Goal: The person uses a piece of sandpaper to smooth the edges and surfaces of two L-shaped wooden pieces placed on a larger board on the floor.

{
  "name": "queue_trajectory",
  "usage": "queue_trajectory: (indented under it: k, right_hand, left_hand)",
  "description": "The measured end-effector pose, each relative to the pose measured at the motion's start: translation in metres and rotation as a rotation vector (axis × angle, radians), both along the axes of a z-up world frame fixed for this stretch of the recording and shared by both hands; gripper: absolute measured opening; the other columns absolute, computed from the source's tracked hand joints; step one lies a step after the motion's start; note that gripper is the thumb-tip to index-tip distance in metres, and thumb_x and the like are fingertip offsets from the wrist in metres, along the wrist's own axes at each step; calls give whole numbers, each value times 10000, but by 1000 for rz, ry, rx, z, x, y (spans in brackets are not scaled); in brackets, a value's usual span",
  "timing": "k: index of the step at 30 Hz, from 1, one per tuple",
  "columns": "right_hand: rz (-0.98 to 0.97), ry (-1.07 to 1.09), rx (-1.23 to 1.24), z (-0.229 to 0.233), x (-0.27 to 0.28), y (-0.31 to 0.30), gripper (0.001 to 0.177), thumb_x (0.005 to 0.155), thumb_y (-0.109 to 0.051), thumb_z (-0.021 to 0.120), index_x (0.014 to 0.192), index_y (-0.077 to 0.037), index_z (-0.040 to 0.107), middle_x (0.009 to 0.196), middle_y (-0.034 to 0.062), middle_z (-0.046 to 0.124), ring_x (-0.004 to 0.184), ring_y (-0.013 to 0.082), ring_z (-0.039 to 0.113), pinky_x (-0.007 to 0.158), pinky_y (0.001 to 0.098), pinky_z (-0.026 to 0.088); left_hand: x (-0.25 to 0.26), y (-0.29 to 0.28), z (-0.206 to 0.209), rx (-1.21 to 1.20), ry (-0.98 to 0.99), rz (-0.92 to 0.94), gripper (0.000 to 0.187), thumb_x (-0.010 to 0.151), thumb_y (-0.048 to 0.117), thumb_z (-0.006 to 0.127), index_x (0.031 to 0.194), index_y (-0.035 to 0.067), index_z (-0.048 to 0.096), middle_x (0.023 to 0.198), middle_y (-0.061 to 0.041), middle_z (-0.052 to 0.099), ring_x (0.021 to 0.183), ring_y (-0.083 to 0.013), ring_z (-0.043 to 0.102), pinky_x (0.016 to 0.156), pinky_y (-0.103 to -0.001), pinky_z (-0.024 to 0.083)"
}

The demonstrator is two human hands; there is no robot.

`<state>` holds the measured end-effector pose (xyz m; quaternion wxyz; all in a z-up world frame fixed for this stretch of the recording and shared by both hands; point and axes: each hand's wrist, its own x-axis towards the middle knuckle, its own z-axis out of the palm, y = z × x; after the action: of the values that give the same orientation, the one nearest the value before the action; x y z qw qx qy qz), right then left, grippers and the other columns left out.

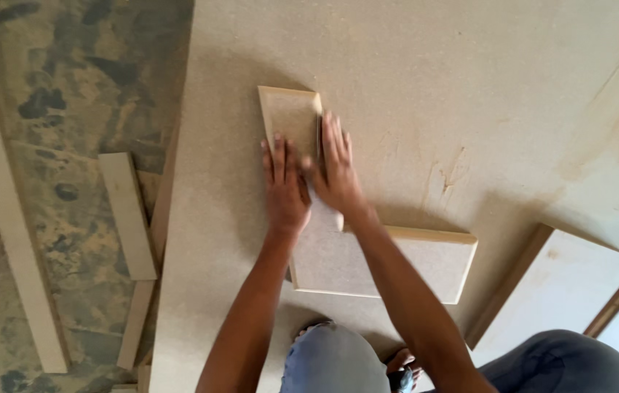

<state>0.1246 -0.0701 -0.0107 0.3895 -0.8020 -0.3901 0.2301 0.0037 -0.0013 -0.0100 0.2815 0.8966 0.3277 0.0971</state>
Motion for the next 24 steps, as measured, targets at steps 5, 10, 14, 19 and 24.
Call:
queue_trajectory:
  k: [5, 10, 14, 19, 24]
  right_hand:
    - [9, -47, 49, -27, 22, 16, 721, 1106, -324, 501, 1644, 41, 189, 1713, 275, 258, 1615, 454, 211, 1317, 606, 161]
    - [5, 74, -53, 29, -39, -59, 766, 1044, -301, 541, 1609, 74, 184, 1663, 304, 252, 1569, 484, 191, 1265, 599, 144]
    - [20, 47, 6, 4, 19, 1, 737, 1095, -339, 506, 1621, 68, 189, 1690, 308, 255, 1593, 491, 204, 1297, 576, 193]
    - [70, 18, -54, 21, -12, -34, 760, 1103, -374, 484, 1619, 75, 152, 1691, 311, 211, 1586, 504, 196, 1314, 585, 200]
    - [55, 93, -108, 41, -24, -33, 745, 1113, -339, 451, 1613, 104, 122, 1685, 324, 140, 1577, 514, 154, 1287, 591, 199]
  left_hand:
    - [-3, 0, 0, -44, 53, -7, 557, 1087, 118, 386, 1619, -9, 286, 1717, -189, 203, 1592, -465, 147, 1323, -552, 191]
    - [1, 3, 4, -63, -41, 14, 554, 1083, 103, 434, 1612, 0, 304, 1724, -152, 194, 1606, -451, 138, 1331, -543, 204]
    - [2, 3, 4, -91, 3, -1, 569, 1063, 88, 440, 1610, -3, 313, 1719, -164, 200, 1597, -457, 140, 1321, -548, 205]
    - [-5, -2, 0, -69, 5, 1, 562, 1088, 87, 432, 1625, -5, 294, 1725, -161, 193, 1602, -454, 135, 1332, -554, 195]
    - [-2, -1, 2, -74, -40, 5, 562, 1097, 112, 430, 1623, -6, 274, 1723, -163, 174, 1600, -451, 121, 1326, -558, 190]
